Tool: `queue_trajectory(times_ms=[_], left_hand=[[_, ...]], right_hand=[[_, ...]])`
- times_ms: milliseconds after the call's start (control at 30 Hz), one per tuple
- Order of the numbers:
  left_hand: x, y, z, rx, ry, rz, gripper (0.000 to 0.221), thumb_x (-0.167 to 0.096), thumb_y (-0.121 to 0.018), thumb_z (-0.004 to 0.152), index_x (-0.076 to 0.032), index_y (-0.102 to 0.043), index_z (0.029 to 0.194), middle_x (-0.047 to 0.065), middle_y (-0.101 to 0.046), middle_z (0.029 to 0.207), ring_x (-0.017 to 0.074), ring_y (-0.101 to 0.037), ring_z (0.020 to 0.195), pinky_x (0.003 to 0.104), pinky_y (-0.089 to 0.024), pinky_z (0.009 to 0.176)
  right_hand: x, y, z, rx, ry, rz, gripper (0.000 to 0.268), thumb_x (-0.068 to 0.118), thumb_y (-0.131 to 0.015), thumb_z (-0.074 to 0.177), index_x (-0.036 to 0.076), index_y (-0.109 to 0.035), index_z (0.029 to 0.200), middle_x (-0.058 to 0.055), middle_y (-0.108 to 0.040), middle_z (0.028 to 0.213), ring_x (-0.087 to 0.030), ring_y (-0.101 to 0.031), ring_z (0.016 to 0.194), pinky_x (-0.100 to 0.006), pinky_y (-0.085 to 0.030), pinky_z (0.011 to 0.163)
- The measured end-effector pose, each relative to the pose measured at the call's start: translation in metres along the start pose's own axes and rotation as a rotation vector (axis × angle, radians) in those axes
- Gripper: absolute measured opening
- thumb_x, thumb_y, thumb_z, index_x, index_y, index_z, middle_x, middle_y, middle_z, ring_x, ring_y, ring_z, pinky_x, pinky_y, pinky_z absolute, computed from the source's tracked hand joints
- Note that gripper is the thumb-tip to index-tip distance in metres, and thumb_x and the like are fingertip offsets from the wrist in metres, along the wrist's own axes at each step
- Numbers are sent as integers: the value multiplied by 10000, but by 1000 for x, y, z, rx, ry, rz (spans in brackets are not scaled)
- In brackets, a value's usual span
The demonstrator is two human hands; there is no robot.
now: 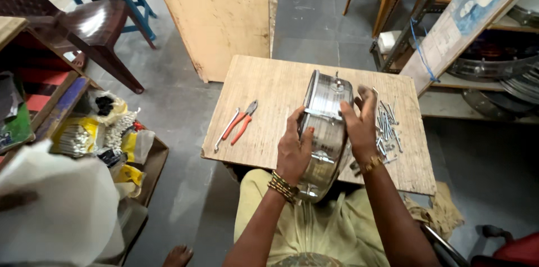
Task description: The person removes the head from a drum, handles several metal bolts, and fits a metal ring onto the drum shell using a wrench.
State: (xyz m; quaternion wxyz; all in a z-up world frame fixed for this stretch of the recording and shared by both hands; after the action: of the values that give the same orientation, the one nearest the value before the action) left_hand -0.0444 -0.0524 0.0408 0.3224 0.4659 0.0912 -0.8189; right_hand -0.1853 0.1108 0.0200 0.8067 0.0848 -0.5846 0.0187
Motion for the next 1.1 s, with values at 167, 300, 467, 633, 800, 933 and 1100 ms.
queue_trajectory(times_ms=[167, 300, 467, 633, 800, 933, 1100], left_hand=[[20, -4, -2, 78, 205, -20, 489, -155, -577, 999, -93, -447, 1466, 215, -714, 1045, 333, -714, 740, 423, -546, 679], [11, 0, 4, 34, 138, -2, 463, -155, -584, 1026, -83, -464, 1467, 215, -704, 1010, 318, -711, 776, 424, -558, 697], [19, -1, -2, 53, 243, -41, 495, -158, -578, 997, -90, -455, 1472, 209, -731, 1011, 321, -722, 758, 417, -557, 684], [11, -1, -1, 17, 109, -21, 494, -158, -587, 1019, -74, -436, 1482, 245, -699, 1192, 337, -742, 937, 413, -578, 770], [12, -3, 1, 27, 150, 29, 512, -169, -581, 1011, -88, -429, 1492, 271, -681, 1217, 376, -728, 964, 429, -567, 776], [25, -8, -4, 95, 309, 35, 521, -198, -575, 995, -128, -434, 1492, 247, -714, 1134, 377, -741, 896, 438, -560, 753], [15, -6, 0, 28, 130, 30, 508, -170, -580, 1015, -100, -430, 1496, 268, -681, 1223, 408, -714, 1012, 455, -560, 812]], right_hand=[[12, -6, -16, 46, 120, 47, 659, 79, -641, 932, 14, -330, 1509, -186, -439, 1507, -294, -416, 1434, -401, -345, 1190], [5, -5, -2, -1, 50, 65, 505, 118, -662, 963, 41, -457, 1418, -172, -533, 1424, -274, -510, 1354, -395, -411, 1159], [36, -4, -25, 44, 305, -221, 155, 97, -695, 927, 37, -672, 1068, -184, -486, 1538, -302, -481, 1410, -426, -391, 1157], [35, -5, -27, -39, 336, -418, 77, 140, -692, 998, 68, -715, 1005, -137, -566, 1509, -282, -515, 1421, -423, -412, 1190], [40, -4, -33, -1, 365, -247, 175, 134, -653, 971, 30, -641, 1111, -183, -494, 1522, -331, -466, 1439, -440, -399, 1175], [43, -6, -36, 0, 404, -285, 127, 104, -648, 960, 40, -664, 1069, -179, -524, 1494, -324, -515, 1404, -434, -432, 1167], [45, -5, -35, -15, 419, -306, 179, 101, -669, 946, 30, -640, 1108, -190, -511, 1501, -339, -496, 1404, -446, -412, 1171]])
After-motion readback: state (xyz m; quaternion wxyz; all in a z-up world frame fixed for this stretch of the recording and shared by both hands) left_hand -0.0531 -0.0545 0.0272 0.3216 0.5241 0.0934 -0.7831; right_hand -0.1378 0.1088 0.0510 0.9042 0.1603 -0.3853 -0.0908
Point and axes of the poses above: each hand's wrist, its own z-axis towards the middle knuckle, its own y-axis out of the back of the hand, x = y × z, the point moved 10 cm from there along z, towards the middle knuckle
